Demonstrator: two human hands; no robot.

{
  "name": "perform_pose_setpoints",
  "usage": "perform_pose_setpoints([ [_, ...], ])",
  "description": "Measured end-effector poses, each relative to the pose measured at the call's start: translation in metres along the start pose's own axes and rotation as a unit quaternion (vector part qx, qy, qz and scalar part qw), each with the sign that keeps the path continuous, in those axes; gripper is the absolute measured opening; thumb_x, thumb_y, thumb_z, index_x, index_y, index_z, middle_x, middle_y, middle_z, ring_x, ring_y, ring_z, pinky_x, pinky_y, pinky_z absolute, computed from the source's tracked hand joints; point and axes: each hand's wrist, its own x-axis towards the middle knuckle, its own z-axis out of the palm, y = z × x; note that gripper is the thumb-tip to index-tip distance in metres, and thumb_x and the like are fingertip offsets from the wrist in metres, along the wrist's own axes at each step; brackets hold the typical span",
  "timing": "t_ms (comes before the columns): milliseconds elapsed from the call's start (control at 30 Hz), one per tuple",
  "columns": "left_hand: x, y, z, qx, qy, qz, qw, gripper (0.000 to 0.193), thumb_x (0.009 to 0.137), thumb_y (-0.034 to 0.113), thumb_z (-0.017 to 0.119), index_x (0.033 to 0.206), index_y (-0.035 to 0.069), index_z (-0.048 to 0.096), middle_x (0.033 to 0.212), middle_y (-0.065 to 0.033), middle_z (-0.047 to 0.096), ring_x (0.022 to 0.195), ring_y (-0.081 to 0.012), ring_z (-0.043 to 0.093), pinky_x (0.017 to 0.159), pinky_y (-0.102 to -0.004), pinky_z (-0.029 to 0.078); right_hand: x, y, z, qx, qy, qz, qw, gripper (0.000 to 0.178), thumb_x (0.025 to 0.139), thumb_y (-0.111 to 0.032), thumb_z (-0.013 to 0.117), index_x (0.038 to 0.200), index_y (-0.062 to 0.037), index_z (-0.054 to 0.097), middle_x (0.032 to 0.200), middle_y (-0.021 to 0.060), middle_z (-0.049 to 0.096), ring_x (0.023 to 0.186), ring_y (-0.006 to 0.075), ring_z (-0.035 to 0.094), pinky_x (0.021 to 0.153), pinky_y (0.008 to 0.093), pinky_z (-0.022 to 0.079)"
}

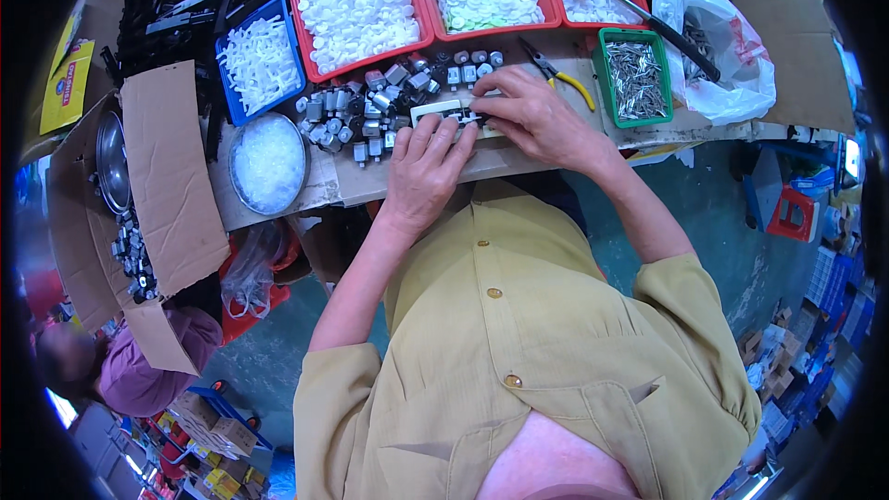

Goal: The person assembles small metal lock cylinders at a workbench. They pick up metal cylinders and white plastic inserts, place them into a wooden jig, and use pliers to press the components together. The person repeatedly handles the parts and tools, moving the assembled units aside after each cycle.

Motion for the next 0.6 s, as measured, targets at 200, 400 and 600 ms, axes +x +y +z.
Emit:
perform_pose_setpoints([
  [200,0.0,-0.001,0.002,0.001,0.002,0.007,1.0,0.04,0.078,0.021,0.076,0.116,0.011,0.068,0.109,-0.0065,0.059,0.109,-0.0258,0.054,0.087,-0.0393,0.041,0.005,-0.002,-0.007,-0.067,-0.065,-0.029,0.995,0.033,0.076,0.0,0.068,0.11,-0.0016,0.066,0.116,0.0114,0.059,0.111,0.0319,0.055,0.094,0.0429,0.045],
  [400,-0.005,0.001,0.007,-0.027,0.015,0.005,1.0,0.038,0.083,0.015,0.057,0.119,0.004,0.063,0.112,-0.0104,0.059,0.11,-0.0273,0.055,0.088,-0.0405,0.041,0.011,-0.009,-0.011,-0.089,-0.063,-0.027,0.994,0.023,0.076,-0.001,0.067,0.099,-0.0032,0.069,0.115,0.0088,0.059,0.113,0.0289,0.054,0.085,0.0432,0.046],
  [600,0.003,-0.003,0.004,-0.028,0.022,0.028,0.999,0.038,0.077,0.018,0.074,0.113,0.008,0.067,0.107,-0.008,0.059,0.104,-0.0267,0.055,0.08,-0.0396,0.044,0.04,-0.012,-0.043,0.057,-0.05,-0.039,0.996,0.038,0.085,0.0,0.063,0.123,-0.004,0.063,0.107,0.0106,0.065,0.1,0.0257,0.062,0.086,0.0388,0.05],
])
